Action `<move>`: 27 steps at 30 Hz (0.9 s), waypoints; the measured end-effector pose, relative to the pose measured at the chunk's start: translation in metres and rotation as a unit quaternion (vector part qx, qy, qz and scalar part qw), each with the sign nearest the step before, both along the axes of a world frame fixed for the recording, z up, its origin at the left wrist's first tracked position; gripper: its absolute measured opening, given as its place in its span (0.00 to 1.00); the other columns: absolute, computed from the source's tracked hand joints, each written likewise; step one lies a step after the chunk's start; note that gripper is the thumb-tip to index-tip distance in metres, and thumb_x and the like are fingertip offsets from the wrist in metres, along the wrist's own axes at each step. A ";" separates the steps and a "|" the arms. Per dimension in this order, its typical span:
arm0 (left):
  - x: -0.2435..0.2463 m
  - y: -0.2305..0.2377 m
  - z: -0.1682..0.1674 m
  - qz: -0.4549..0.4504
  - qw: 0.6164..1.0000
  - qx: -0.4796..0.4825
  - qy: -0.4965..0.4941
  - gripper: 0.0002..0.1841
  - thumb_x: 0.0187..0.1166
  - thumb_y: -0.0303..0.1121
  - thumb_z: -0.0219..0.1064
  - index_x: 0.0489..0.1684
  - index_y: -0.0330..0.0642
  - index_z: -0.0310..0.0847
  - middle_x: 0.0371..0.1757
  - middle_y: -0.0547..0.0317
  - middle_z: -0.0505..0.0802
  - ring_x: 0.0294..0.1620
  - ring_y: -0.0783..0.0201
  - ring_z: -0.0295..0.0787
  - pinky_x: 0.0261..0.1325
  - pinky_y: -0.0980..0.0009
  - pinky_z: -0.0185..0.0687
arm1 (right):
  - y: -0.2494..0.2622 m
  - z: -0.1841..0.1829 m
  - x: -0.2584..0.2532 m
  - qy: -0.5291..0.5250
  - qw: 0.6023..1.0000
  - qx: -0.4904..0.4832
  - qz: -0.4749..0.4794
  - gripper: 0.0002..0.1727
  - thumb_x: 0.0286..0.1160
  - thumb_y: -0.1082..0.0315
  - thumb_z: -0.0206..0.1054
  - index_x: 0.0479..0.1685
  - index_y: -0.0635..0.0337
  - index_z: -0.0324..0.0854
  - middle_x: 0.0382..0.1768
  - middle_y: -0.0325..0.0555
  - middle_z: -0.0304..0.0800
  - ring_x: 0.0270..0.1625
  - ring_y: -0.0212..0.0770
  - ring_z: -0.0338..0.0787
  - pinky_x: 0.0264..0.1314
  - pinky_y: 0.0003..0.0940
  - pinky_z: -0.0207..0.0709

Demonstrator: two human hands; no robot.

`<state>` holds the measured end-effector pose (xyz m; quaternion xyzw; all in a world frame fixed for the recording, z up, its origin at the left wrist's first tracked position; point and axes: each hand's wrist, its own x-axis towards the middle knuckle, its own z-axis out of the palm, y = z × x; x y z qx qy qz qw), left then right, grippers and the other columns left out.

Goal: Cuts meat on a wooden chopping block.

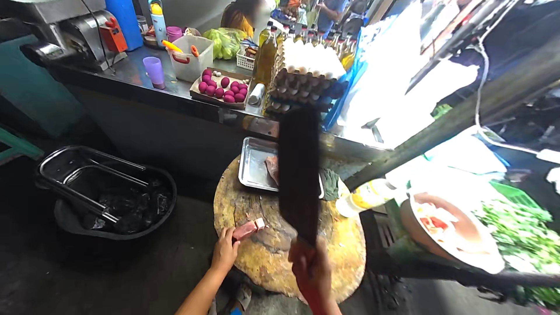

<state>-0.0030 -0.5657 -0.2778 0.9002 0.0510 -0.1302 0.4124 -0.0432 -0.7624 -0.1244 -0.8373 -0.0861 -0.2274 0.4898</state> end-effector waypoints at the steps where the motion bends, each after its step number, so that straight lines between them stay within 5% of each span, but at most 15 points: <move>1: -0.001 -0.001 -0.001 0.005 1.000 0.001 -0.009 0.25 0.80 0.28 0.68 0.77 0.32 0.75 0.77 0.35 0.80 0.74 0.42 0.83 0.77 0.52 0.78 | 0.006 0.019 0.011 -0.072 0.997 0.038 0.015 0.21 0.88 0.48 0.59 0.59 0.59 0.76 0.24 0.36 0.84 0.19 0.27 0.82 0.21 0.28 0.81; 3: -0.001 -0.004 -0.001 0.009 1.000 0.002 -0.011 0.25 0.81 0.28 0.68 0.78 0.32 0.75 0.77 0.34 0.80 0.74 0.42 0.83 0.77 0.52 0.78 | 0.018 0.048 0.029 -0.179 0.977 0.104 0.046 0.15 0.90 0.46 0.57 0.59 0.42 0.76 0.29 0.28 0.85 0.24 0.22 0.83 0.25 0.23 0.82; 5: -0.003 -0.004 0.000 0.007 1.000 0.009 0.000 0.26 0.81 0.29 0.67 0.79 0.33 0.74 0.79 0.35 0.79 0.74 0.42 0.83 0.76 0.52 0.79 | 0.025 0.035 0.027 -0.179 0.977 0.113 0.042 0.12 0.90 0.49 0.57 0.55 0.43 0.78 0.28 0.27 0.85 0.24 0.22 0.84 0.25 0.23 0.83; 7: -0.002 -0.003 0.001 0.006 1.000 0.012 0.012 0.26 0.82 0.30 0.67 0.80 0.34 0.73 0.80 0.35 0.78 0.75 0.43 0.82 0.77 0.53 0.78 | 0.019 -0.023 0.002 -0.018 1.000 0.017 -0.012 0.16 0.84 0.59 0.62 0.48 0.67 0.81 0.20 0.40 0.83 0.19 0.33 0.83 0.24 0.34 0.82; 8: -0.002 -0.002 0.001 0.006 1.000 0.012 0.010 0.26 0.82 0.30 0.67 0.80 0.34 0.73 0.79 0.35 0.78 0.75 0.43 0.82 0.78 0.53 0.78 | 0.014 -0.049 -0.012 0.134 0.987 -0.083 -0.025 0.20 0.81 0.62 0.64 0.57 0.74 0.82 0.24 0.52 0.88 0.24 0.46 0.89 0.32 0.45 0.86; 10: -0.004 -0.002 0.000 0.005 1.000 0.014 0.003 0.26 0.82 0.29 0.66 0.80 0.33 0.73 0.79 0.35 0.79 0.76 0.43 0.81 0.79 0.53 0.77 | 0.010 -0.087 -0.017 0.466 0.850 -0.247 -0.001 0.26 0.90 0.54 0.59 0.76 0.63 0.72 0.49 0.63 0.93 0.53 0.62 0.94 0.60 0.62 0.84; 11: -0.007 -0.001 -0.001 0.004 1.000 0.013 0.001 0.26 0.82 0.28 0.66 0.80 0.33 0.73 0.79 0.36 0.79 0.77 0.43 0.81 0.79 0.53 0.76 | 0.009 -0.101 -0.017 0.536 0.798 -0.275 0.012 0.27 0.90 0.52 0.57 0.79 0.60 0.69 0.55 0.63 0.92 0.60 0.63 0.93 0.64 0.63 0.82; 13: -0.002 0.000 -0.002 0.011 1.000 0.008 -0.012 0.26 0.82 0.29 0.66 0.80 0.33 0.73 0.79 0.36 0.80 0.76 0.43 0.81 0.79 0.54 0.76 | 0.000 -0.108 -0.004 0.564 0.783 -0.261 0.031 0.28 0.90 0.51 0.58 0.77 0.62 0.71 0.58 0.65 0.90 0.63 0.64 0.90 0.67 0.63 0.80; 18: -0.006 0.001 -0.005 0.018 1.000 -0.001 -0.022 0.28 0.82 0.29 0.67 0.83 0.33 0.70 0.80 0.36 0.78 0.77 0.43 0.81 0.79 0.55 0.76 | -0.011 -0.116 -0.014 0.521 0.830 -0.199 0.024 0.27 0.88 0.50 0.62 0.74 0.61 0.75 0.52 0.65 0.92 0.58 0.63 0.92 0.63 0.64 0.80; 21: -0.014 0.004 -0.007 0.059 0.994 -0.059 -0.063 0.27 0.81 0.29 0.68 0.80 0.30 0.73 0.78 0.32 0.79 0.73 0.42 0.84 0.77 0.53 0.79 | -0.007 -0.088 -0.018 0.460 0.876 -0.144 0.022 0.27 0.86 0.52 0.63 0.72 0.65 0.78 0.46 0.65 0.91 0.49 0.63 0.92 0.58 0.64 0.81; 24: -0.018 0.001 -0.015 0.132 0.972 -0.112 -0.157 0.14 0.78 0.25 0.69 0.57 0.25 0.85 0.62 0.31 0.87 0.57 0.45 0.91 0.65 0.55 0.87 | 0.003 -0.033 -0.011 0.208 0.975 -0.070 0.024 0.24 0.80 0.56 0.64 0.62 0.68 0.82 0.25 0.49 0.89 0.22 0.43 0.89 0.29 0.46 0.86; 27: -0.015 0.001 -0.018 0.147 0.966 -0.108 -0.183 0.08 0.77 0.23 0.69 0.47 0.26 0.88 0.54 0.34 0.90 0.53 0.47 0.93 0.62 0.57 0.89 | 0.020 0.037 0.015 -0.068 0.995 0.034 0.065 0.20 0.88 0.48 0.59 0.60 0.56 0.77 0.26 0.34 0.85 0.21 0.26 0.83 0.23 0.27 0.83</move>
